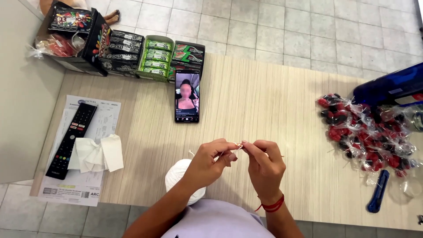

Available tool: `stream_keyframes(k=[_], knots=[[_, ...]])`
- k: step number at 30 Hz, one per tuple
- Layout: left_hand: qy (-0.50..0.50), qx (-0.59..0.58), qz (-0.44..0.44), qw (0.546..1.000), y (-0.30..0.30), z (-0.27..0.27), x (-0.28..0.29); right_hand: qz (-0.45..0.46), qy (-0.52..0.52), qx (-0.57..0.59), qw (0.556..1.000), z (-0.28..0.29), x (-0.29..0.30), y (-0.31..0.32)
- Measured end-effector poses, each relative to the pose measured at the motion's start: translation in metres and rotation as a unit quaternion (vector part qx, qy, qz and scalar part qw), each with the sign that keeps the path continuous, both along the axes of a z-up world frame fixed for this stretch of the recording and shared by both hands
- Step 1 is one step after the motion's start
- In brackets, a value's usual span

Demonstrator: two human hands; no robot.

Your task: The person is crocheting with white yarn using a crochet hook while following a tutorial on a smartphone.

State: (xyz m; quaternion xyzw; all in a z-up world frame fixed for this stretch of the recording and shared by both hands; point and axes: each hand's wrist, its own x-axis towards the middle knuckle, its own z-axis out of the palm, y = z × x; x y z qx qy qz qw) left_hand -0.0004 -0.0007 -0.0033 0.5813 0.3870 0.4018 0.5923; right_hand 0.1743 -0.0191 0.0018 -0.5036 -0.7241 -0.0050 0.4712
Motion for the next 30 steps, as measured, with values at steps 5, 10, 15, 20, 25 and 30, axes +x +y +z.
stream_keyframes(k=[5,10,15,20,25,30], knots=[[0.006,-0.030,-0.018,0.999,0.000,-0.003,-0.001,0.002,0.000,0.009,1.000,-0.002,0.002,-0.001],[-0.020,-0.056,-0.042,0.997,0.001,-0.011,-0.002,0.015,-0.006,0.013,1.000,0.002,0.007,0.002],[-0.041,-0.097,-0.097,0.990,0.005,-0.020,-0.005,0.042,-0.095,0.021,0.994,0.005,0.020,0.003],[-0.140,-0.210,-0.148,0.956,0.011,-0.033,-0.015,0.056,-0.157,0.056,0.985,0.011,0.026,0.004],[-0.203,-0.254,-0.203,0.924,0.013,-0.032,-0.019,0.051,-0.155,0.099,0.982,0.005,0.021,0.003],[-0.204,-0.267,-0.211,0.918,0.012,-0.039,-0.019,0.040,-0.157,0.108,0.981,0.005,0.020,0.002]])
